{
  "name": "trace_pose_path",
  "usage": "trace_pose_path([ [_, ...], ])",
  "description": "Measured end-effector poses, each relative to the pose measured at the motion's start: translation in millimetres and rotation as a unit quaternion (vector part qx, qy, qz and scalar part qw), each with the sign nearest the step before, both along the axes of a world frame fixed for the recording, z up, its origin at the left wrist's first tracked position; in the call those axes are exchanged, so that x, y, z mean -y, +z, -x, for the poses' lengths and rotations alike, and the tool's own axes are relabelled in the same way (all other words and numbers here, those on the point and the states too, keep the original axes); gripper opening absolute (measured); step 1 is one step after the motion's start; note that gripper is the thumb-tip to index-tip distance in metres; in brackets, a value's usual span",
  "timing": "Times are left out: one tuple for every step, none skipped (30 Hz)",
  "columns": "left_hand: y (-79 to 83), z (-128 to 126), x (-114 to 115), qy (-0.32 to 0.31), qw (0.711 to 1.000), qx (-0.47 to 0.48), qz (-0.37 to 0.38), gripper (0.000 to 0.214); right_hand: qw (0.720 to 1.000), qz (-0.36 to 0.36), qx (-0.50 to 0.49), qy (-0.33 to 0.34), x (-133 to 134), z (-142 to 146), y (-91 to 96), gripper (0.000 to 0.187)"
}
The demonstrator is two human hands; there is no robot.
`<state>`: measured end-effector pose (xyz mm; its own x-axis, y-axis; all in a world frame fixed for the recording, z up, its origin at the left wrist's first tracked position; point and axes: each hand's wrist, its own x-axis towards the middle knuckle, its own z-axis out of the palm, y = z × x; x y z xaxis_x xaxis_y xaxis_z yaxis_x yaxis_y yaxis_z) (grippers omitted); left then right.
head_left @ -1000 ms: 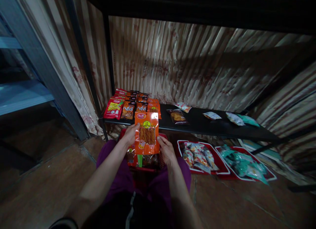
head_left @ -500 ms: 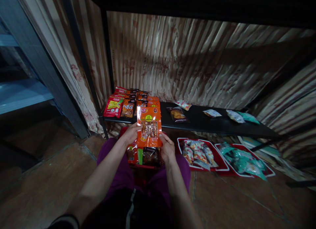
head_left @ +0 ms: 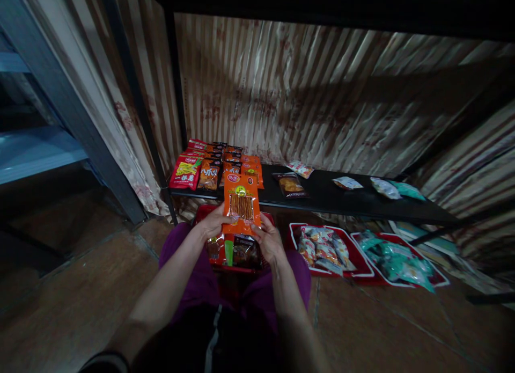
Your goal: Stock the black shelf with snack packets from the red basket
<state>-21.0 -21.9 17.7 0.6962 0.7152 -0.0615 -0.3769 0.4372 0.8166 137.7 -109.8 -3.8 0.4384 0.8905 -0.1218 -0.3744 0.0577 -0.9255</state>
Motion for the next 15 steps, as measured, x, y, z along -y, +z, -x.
trace_pose_path([
  [-0.7,0.7,0.5,-0.001,1.000,0.001,-0.003,0.070,1.000,-0.007,0.000,0.001,-0.1,0.6,-0.1,0.053],
  [-1.7,1.2,0.7,0.000,1.000,0.002,-0.006,0.073,1.000,-0.016,0.000,0.004,-0.3,1.3,0.0,0.052],
  [-2.7,1.5,0.8,0.000,1.000,0.003,-0.008,0.076,1.000,-0.027,0.002,0.010,-0.3,2.0,0.4,0.052],
  [-3.5,1.7,0.7,-0.001,1.000,0.004,-0.011,0.078,0.999,-0.036,0.002,0.016,-0.3,2.8,0.9,0.051],
  [-4.0,1.8,0.7,0.000,1.000,0.005,-0.014,0.079,0.999,-0.043,0.001,0.020,-0.2,3.5,1.5,0.051],
  [-4.2,1.8,0.8,0.003,1.000,0.005,-0.017,0.080,0.999,-0.047,0.000,0.021,-0.1,4.2,1.7,0.051],
  [-3.9,1.6,1.1,0.006,1.000,0.005,-0.020,0.080,0.999,-0.048,-0.001,0.019,-0.2,4.7,1.4,0.051],
  [-3.4,1.2,1.7,0.009,1.000,0.005,-0.020,0.080,0.999,-0.047,0.002,0.014,-0.5,4.8,0.4,0.052],
  [-2.7,0.8,2.5,0.010,1.000,0.006,-0.018,0.080,0.999,-0.044,0.009,0.009,-1.2,4.7,-1.5,0.054],
  [-2.1,0.2,3.4,0.011,1.000,0.006,-0.016,0.080,0.999,-0.040,0.021,0.004,-2.3,4.1,-4.4,0.055],
  [-1.7,-0.3,4.4,0.013,1.000,0.008,-0.012,0.081,0.999,-0.037,0.039,0.000,-3.8,3.2,-7.9,0.057],
  [-1.6,-0.9,5.4,0.016,1.000,0.010,-0.009,0.081,0.997,-0.034,0.064,-0.005,-5.6,2.0,-11.8,0.059],
  [-1.9,-1.5,6.3,0.021,1.000,0.012,-0.007,0.081,0.994,-0.033,0.100,-0.013,-7.4,0.5,-15.7,0.061],
  [-2.6,-2.0,7.0,0.026,1.000,0.014,-0.005,0.081,0.987,-0.039,0.154,-0.025,-9.1,-1.0,-19.3,0.062],
  [-3.5,-2.5,7.7,0.030,0.999,0.015,-0.003,0.081,0.973,-0.047,0.222,-0.042,-10.4,-2.4,-22.0,0.063],
])
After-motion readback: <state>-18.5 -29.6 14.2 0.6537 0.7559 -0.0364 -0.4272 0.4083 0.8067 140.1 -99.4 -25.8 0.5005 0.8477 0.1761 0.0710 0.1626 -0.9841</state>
